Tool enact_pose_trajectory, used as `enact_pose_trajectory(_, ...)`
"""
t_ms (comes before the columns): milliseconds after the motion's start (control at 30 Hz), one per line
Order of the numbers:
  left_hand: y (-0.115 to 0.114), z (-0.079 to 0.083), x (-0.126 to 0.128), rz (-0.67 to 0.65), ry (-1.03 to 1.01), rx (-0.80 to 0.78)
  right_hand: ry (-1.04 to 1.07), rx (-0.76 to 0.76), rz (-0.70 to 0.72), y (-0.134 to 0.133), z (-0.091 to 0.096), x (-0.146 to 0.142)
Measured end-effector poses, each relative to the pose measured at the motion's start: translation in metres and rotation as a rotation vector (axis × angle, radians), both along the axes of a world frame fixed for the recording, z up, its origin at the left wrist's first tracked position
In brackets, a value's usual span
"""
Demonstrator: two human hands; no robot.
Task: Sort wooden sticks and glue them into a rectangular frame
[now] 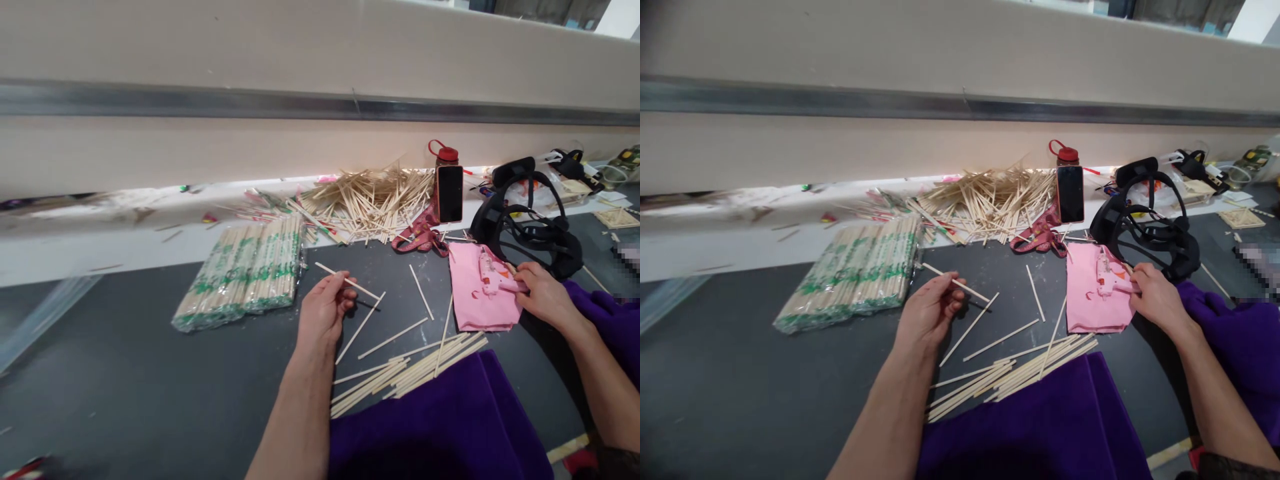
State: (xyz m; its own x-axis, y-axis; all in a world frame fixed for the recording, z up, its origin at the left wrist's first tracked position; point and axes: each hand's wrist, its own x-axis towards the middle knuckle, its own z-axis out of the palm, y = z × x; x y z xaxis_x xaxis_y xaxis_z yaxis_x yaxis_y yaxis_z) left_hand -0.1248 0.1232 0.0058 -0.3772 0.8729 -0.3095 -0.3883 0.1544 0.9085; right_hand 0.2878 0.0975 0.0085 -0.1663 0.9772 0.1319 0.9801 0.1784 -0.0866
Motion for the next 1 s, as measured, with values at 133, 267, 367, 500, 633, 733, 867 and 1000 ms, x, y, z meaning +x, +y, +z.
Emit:
enact_pose_trajectory(133, 0.0, -0.002, -0.001, 0.007, 0.003, 0.01, -0.051, 0.074, 0.026, 0.003, 0.006, -0.003)
enact_pose_trajectory(267, 0.0, -0.003, -0.002, 0.006, 0.002, 0.017, 0.128, 0.155, 0.02, -0.001, 0.007, 0.001)
enact_pose_trajectory(367, 0.001, -0.004, -0.002, 0.001, 0.002, 0.01, 0.332, 0.096, -0.027, -0.005, 0.007, 0.004)
enact_pose_trajectory(500, 0.001, -0.003, -0.001, -0.009, 0.015, -0.006, 0.601, -0.016, -0.153, -0.006, 0.013, 0.008)
enact_pose_trajectory(633, 0.001, -0.003, -0.001, -0.014, 0.028, -0.001, 0.996, -0.058, -0.201, -0.009, 0.024, 0.012)
enact_pose_trajectory(733, 0.001, -0.003, 0.0, -0.016, 0.026, 0.001, 1.062, -0.091, -0.22, -0.019, 0.036, 0.01)
enact_pose_trajectory(867, 0.001, -0.003, 0.001, -0.021, 0.015, -0.001, 1.001, -0.2, -0.14, -0.03, 0.05, -0.009)
enact_pose_trajectory(1000, 0.0, -0.002, 0.002, -0.011, 0.021, -0.005, 1.1, -0.407, -0.115, -0.021, 0.047, -0.033)
